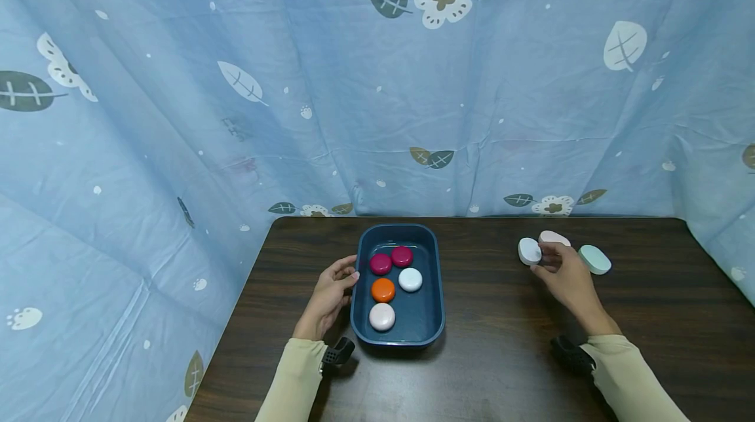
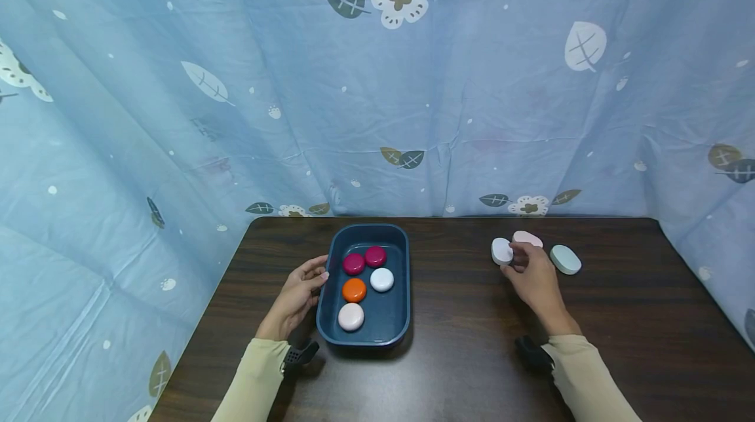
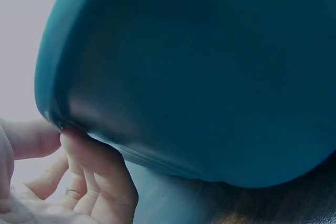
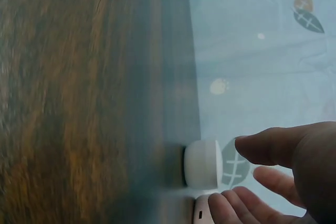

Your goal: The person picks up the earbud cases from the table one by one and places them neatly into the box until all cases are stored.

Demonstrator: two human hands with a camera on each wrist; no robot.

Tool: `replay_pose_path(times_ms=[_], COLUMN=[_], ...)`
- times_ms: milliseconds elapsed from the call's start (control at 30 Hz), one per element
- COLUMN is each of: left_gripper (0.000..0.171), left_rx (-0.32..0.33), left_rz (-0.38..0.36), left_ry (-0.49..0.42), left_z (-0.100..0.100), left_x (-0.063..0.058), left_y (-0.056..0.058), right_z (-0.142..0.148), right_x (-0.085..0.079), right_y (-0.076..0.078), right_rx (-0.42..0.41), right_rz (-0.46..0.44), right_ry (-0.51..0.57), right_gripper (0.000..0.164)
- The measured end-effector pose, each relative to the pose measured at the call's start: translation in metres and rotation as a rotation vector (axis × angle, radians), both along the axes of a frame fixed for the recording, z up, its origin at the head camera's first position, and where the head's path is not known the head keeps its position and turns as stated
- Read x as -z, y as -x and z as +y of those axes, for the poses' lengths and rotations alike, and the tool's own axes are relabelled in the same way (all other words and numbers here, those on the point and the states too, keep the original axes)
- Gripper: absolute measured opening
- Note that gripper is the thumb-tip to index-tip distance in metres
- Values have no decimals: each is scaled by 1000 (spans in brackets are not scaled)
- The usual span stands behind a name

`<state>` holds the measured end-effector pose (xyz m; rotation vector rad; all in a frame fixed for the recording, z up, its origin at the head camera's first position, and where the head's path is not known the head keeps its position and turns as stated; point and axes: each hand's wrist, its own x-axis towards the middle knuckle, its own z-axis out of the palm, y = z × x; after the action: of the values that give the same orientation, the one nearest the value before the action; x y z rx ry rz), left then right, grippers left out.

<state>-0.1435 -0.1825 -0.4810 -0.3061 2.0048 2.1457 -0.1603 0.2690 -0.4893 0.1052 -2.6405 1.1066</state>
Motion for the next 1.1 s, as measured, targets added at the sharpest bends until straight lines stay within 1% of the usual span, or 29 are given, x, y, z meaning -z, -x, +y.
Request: replay_pose_path(times_ms=[267,433,700,900,1100], left_gripper=[43,43,43,42,43], left_rx=[0,3,2,1,-1], left_rz=[5,0,-5,-5,-10], left_ry=[0,8,14,19,20], left_z=[1,1,0,0,1], left_x=[-1,-2,-1,-1,-1], left_y=[-1,0,1,1,0], right_z=[4,6,7,4,-2], right_x=[8,10,10,9,6], right_y=[6,13,23,29,32], right_rx=[7,-7,-52,-53,-59], right_rz=[-19,-56,-114,-165,-185], right_ry=[-38,-66,-111,-137,-139], right_gripper=[55,60,61,61,58])
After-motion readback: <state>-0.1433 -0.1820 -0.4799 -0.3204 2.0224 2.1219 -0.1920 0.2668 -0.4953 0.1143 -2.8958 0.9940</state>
